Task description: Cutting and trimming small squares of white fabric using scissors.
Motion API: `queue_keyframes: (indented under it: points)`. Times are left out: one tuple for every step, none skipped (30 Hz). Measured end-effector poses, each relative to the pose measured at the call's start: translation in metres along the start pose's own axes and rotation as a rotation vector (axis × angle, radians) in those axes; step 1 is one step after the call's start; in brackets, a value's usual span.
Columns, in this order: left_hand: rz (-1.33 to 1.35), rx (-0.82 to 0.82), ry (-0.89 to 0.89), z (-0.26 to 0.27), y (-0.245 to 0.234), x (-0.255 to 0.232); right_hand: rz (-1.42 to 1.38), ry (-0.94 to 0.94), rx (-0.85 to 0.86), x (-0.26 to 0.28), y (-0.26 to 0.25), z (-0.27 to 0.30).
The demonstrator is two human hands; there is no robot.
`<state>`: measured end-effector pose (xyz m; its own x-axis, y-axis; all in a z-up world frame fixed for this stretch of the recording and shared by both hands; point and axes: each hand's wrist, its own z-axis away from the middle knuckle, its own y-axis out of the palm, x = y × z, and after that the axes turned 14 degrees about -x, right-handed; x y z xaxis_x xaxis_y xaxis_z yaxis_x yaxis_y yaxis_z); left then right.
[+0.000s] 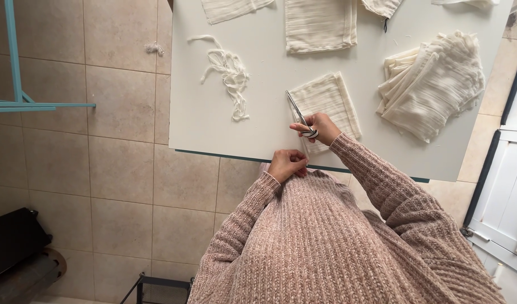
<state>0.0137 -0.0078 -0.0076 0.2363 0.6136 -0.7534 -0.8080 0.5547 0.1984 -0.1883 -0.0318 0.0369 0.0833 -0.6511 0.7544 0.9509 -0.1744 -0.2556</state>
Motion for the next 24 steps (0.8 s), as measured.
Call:
queue_keyframes:
  points:
    - [0.000, 0.000, 0.002, 0.000, -0.003, -0.002, 0.001, -0.002, 0.000, -0.010, 0.000, -0.004]
    - [0.058, -0.035, 0.015, 0.000, -0.006, -0.004, -0.067, 0.027, 0.027, -0.020, 0.001, -0.008]
    - [0.116, -0.070, 0.029, 0.000, -0.009, -0.007, -0.135, 0.056, 0.054, -0.030, 0.001, -0.012]
    - [0.112, -0.066, 0.035, 0.008, -0.020, -0.031, -0.137, 0.050, 0.050, -0.030, -0.003, -0.008]
    - [0.135, -0.195, 0.122, 0.016, -0.030, -0.055, -0.132, -0.039, 0.006, -0.032, -0.008, -0.004]
    - [0.156, -0.321, 0.196, 0.030, -0.038, -0.075, -0.130, -0.116, -0.039, -0.037, -0.011, 0.006]
    - [0.152, -0.315, 0.190, 0.029, -0.052, -0.091, -0.135, -0.109, -0.045, -0.050, -0.017, 0.008]
    - [0.179, -0.412, 0.310, 0.028, -0.067, -0.106, 0.020, -0.254, -0.177, -0.063, -0.022, 0.008]
    - [0.206, -0.508, 0.430, 0.028, -0.081, -0.121, 0.177, -0.400, -0.307, -0.075, -0.028, 0.009]
    - [0.204, -0.508, 0.434, 0.023, -0.086, -0.133, 0.174, -0.404, -0.308, -0.080, -0.027, 0.014]
    - [0.209, -0.592, 0.523, 0.018, -0.091, -0.145, 0.200, -0.485, -0.387, -0.086, -0.027, 0.019]
    - [0.208, -0.664, 0.603, 0.014, -0.094, -0.155, 0.223, -0.552, -0.477, -0.095, -0.026, 0.031]
    - [0.202, -0.651, 0.598, 0.014, -0.092, -0.162, 0.219, -0.542, -0.488, -0.101, -0.021, 0.042]
    - [0.117, -0.669, 0.629, 0.013, -0.091, -0.170, 0.279, -0.614, -0.493, -0.105, -0.018, 0.049]
    - [0.032, -0.685, 0.660, 0.011, -0.089, -0.179, 0.340, -0.686, -0.497, -0.108, -0.015, 0.055]
    - [0.028, -0.673, 0.657, -0.002, -0.094, -0.164, 0.339, -0.677, -0.507, -0.113, -0.014, 0.061]
    - [-0.280, -0.765, 0.681, -0.015, -0.099, -0.150, 0.457, -0.748, -0.496, -0.118, -0.012, 0.066]
    - [-0.592, -0.846, 0.709, -0.032, -0.104, -0.138, 0.577, -0.822, -0.490, -0.121, -0.012, 0.067]
    - [-0.594, -0.833, 0.719, -0.037, -0.085, -0.138, 0.577, -0.818, -0.505, -0.123, -0.016, 0.071]
    - [-0.732, -0.835, 0.909, -0.039, -0.067, -0.135, 0.593, -0.807, -0.487, -0.126, -0.019, 0.077]
    - [-0.868, -0.831, 1.102, -0.042, -0.048, -0.132, 0.609, -0.796, -0.468, -0.129, -0.022, 0.084]
    - [-0.870, -0.818, 1.102, -0.065, -0.033, -0.099, 0.607, -0.786, -0.474, -0.144, -0.028, 0.080]
    - [-0.979, -0.614, 1.221, -0.088, -0.019, -0.066, 0.561, -0.815, -0.576, -0.160, -0.033, 0.076]
    - [-1.079, -0.402, 1.333, -0.111, -0.005, -0.033, 0.514, -0.845, -0.678, -0.176, -0.039, 0.072]
